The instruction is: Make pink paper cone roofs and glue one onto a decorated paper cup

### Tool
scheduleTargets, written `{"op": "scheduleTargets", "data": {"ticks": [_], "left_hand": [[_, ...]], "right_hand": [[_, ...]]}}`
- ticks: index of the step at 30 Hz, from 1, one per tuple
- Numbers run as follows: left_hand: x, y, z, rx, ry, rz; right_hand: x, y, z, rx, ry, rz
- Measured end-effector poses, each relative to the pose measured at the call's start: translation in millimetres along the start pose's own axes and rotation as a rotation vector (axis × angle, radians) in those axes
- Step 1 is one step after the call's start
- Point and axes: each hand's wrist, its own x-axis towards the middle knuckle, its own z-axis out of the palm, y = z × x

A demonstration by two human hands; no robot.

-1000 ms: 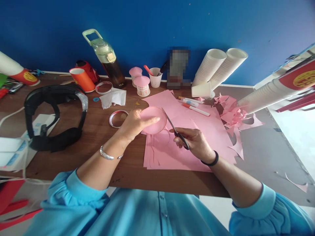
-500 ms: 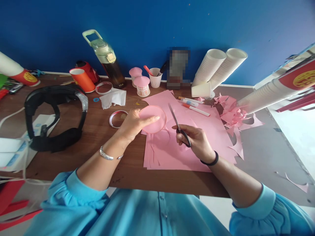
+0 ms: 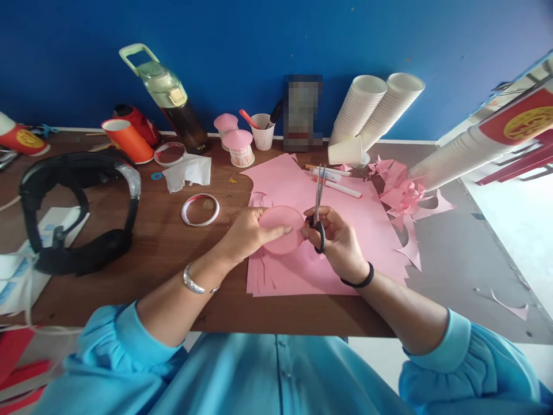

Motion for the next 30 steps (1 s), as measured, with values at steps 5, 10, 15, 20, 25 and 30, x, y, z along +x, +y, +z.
{"op": "scheduleTargets", "data": {"ticks": [5,10,15,20,25,30], "left_hand": [[1,-10,6.0,-0.188,0.151,-0.002],[1,-5,2.6,-0.162,0.246,0.083],[4,-2,-5.0,-0.18,0.303,0.112],[5,0,-9.0,-0.183,0.364,0.124],[3,2,-8.5,-0.211,0.352,0.13],[3,2,-7.2,-0.194,0.347,0.143]], "right_hand": [[-3,6,7,0.022,-0.013,-0.006],[-5,7,10,0.044,-0.116,0.082],[-2,-3,0,0.057,-0.061,0.082],[-3,-3,-4,-0.052,-0.097,0.106],[-7,3,-1,-0.101,-0.188,0.105],[-8,3,-1,-0.127,-0.236,0.084]]}}
